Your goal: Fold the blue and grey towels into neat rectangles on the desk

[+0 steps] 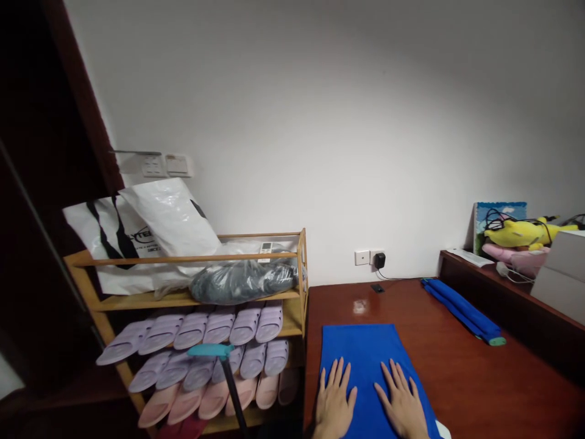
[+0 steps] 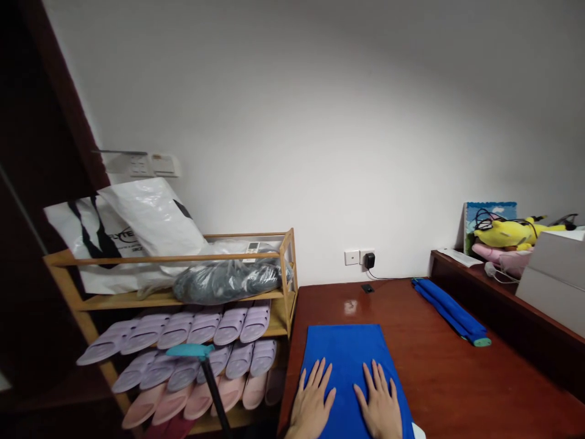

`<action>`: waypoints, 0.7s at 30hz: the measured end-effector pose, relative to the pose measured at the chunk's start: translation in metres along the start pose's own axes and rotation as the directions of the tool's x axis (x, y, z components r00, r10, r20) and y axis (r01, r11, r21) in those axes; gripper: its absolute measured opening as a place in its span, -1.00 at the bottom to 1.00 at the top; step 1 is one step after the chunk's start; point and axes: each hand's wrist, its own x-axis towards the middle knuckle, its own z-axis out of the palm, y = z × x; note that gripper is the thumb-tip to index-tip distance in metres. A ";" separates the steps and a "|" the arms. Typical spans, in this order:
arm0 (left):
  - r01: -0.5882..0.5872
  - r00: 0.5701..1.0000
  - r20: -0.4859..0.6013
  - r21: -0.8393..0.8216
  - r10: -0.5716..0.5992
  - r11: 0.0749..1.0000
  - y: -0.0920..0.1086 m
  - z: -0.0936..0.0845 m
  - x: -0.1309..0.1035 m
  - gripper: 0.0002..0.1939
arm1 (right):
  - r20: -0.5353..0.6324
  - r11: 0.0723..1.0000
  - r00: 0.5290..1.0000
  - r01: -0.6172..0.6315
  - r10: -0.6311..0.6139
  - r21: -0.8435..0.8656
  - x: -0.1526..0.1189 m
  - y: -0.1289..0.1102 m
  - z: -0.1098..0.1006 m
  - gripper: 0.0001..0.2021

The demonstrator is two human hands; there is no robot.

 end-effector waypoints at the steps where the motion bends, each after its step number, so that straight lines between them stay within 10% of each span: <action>1: 0.003 1.000 0.003 0.003 -0.003 1.000 0.002 -0.002 -0.001 -0.43 | -0.013 1.000 1.000 -0.017 0.016 -0.010 -0.002 0.007 -0.001 -0.27; 16: 0.037 0.999 0.027 0.033 -0.037 0.999 0.003 -0.026 -0.027 -0.44 | 0.103 0.998 0.993 -0.055 0.052 0.034 -0.033 0.060 -0.030 -0.21; 21: -0.020 0.997 -0.070 0.029 0.022 0.999 0.023 -0.014 -0.048 -0.44 | -0.010 1.000 1.000 0.000 0.000 0.005 -0.049 0.027 -0.040 -0.24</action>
